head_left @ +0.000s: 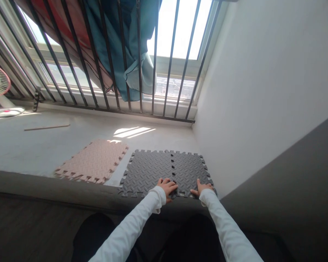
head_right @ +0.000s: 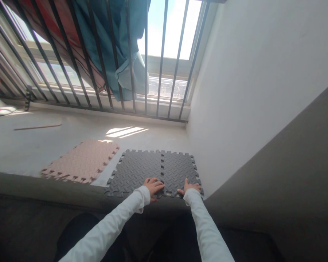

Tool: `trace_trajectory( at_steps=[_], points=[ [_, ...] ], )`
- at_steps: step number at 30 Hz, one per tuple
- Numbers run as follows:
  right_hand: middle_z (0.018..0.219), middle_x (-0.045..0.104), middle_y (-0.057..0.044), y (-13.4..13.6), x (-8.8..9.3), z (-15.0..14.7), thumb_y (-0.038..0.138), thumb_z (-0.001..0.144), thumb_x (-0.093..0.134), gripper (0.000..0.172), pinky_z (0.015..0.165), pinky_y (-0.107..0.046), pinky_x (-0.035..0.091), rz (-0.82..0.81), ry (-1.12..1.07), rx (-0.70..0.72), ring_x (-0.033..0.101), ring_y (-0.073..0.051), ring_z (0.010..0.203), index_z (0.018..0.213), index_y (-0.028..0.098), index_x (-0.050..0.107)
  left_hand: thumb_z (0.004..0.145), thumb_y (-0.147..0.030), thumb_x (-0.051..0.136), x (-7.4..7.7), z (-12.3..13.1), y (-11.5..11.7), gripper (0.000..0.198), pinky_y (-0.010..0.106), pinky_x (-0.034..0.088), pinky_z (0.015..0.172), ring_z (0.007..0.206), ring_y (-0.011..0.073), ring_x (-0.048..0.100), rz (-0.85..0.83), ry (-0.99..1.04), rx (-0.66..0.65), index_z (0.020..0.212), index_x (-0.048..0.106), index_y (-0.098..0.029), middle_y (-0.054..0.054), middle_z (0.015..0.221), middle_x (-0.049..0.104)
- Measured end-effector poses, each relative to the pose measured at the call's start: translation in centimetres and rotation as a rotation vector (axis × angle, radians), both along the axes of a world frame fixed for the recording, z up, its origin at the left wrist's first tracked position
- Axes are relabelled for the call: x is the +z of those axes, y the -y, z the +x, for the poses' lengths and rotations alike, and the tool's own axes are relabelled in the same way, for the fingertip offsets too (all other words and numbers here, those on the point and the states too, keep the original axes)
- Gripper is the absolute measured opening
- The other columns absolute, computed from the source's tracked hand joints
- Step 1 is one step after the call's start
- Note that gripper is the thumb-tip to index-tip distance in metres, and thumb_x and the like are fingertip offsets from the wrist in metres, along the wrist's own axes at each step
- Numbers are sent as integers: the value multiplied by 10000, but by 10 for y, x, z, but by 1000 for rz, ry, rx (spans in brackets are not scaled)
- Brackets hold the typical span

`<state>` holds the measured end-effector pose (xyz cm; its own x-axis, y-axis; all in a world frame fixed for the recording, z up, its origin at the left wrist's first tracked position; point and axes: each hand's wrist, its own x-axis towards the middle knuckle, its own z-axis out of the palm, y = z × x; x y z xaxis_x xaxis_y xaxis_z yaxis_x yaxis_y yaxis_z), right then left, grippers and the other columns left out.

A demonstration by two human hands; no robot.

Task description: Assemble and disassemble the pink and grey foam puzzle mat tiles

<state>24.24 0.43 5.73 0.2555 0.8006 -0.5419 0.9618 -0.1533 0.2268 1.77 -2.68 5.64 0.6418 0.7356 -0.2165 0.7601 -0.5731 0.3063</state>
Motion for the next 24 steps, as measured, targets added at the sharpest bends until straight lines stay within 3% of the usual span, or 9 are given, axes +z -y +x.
trace_trajectory(
  at_steps=[7, 16, 24],
  points=[
    [1236, 443, -230, 3, 3, -3, 693, 683, 438, 894, 840, -539, 308, 19, -4, -14, 316, -390, 1195, 1376, 211, 144, 711, -428, 536, -6, -10, -4, 629, 567, 211, 958, 1223, 272, 267, 7, -11, 45, 1287, 298, -345, 28, 1332, 406],
    [1267, 411, -229, 4, 9, -7, 659, 696, 460, 866, 854, -526, 307, 5, 4, -32, 313, -379, 1202, 1374, 219, 150, 598, -260, 617, -7, -34, -4, 723, 508, 258, 967, 1227, 259, 287, 26, -35, 123, 1262, 337, -328, 0, 1332, 414],
    [1282, 390, -236, 5, 7, -6, 678, 678, 463, 887, 866, -561, 284, 17, -22, -50, 300, -381, 1205, 1371, 217, 156, 605, -260, 600, -12, -45, -4, 698, 495, 253, 993, 1243, 251, 288, 39, -33, 125, 1254, 357, -336, -6, 1332, 417]
  ],
)
